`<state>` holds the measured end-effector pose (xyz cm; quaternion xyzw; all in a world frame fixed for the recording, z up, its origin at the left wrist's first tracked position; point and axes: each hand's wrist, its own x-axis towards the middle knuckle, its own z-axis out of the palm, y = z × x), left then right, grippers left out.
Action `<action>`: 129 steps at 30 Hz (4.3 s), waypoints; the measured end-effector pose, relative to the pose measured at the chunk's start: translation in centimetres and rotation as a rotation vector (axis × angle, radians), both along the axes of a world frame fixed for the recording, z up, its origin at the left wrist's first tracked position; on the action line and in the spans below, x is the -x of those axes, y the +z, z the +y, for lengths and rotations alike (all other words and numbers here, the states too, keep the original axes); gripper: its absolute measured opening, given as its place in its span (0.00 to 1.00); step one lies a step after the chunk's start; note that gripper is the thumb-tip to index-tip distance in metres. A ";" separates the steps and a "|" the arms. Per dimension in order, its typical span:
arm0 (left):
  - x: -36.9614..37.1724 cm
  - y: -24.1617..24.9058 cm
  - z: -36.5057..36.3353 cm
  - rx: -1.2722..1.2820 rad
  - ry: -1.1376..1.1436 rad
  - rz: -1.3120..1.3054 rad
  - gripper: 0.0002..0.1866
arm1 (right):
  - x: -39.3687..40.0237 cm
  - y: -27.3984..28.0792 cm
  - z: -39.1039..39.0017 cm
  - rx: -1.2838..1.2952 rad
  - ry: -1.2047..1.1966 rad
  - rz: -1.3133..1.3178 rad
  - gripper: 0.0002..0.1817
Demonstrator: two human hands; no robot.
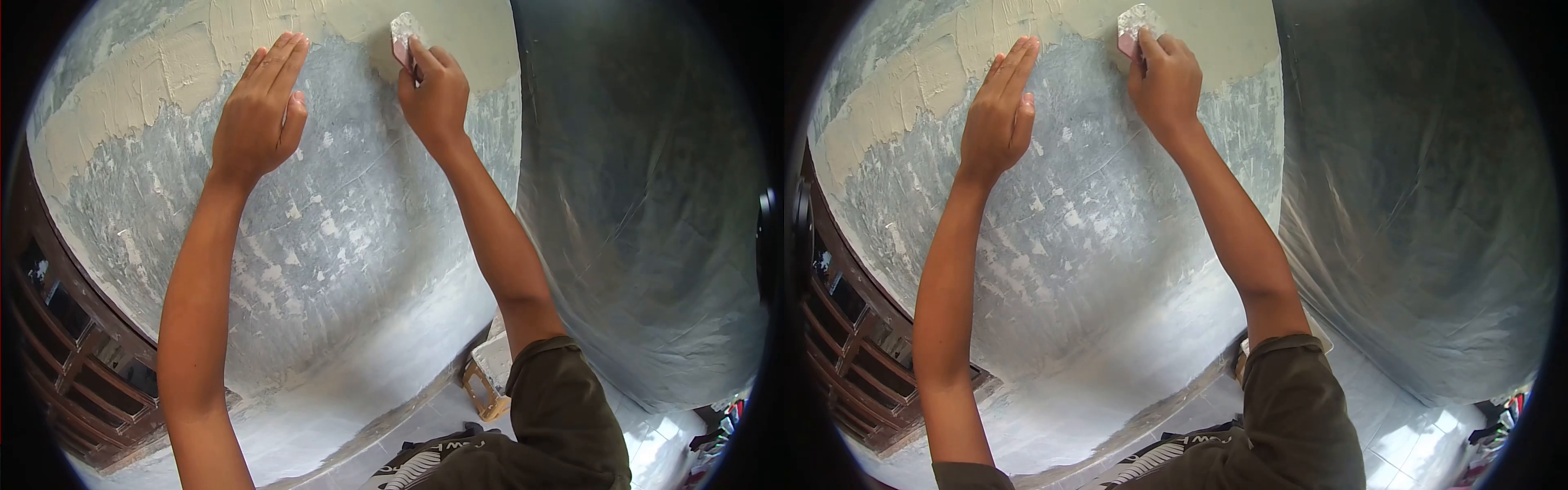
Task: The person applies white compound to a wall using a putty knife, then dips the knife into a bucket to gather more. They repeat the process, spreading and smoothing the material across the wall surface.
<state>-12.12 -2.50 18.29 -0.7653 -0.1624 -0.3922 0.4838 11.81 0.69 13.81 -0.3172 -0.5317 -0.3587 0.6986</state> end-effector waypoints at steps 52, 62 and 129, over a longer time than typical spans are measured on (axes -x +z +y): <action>-3.2 -18.0 -4.7 0.606 -0.747 -0.506 0.33 | 0.5 -16.0 -18.2 0.671 1.143 0.593 0.10; -12.0 -26.6 -5.1 0.840 -0.787 -0.575 0.32 | -7.7 -22.4 -17.8 0.816 0.975 0.703 0.13; -27.1 -70.8 -5.4 1.960 -0.268 -0.428 0.31 | -27.6 -75.2 -6.2 1.945 0.192 0.286 0.22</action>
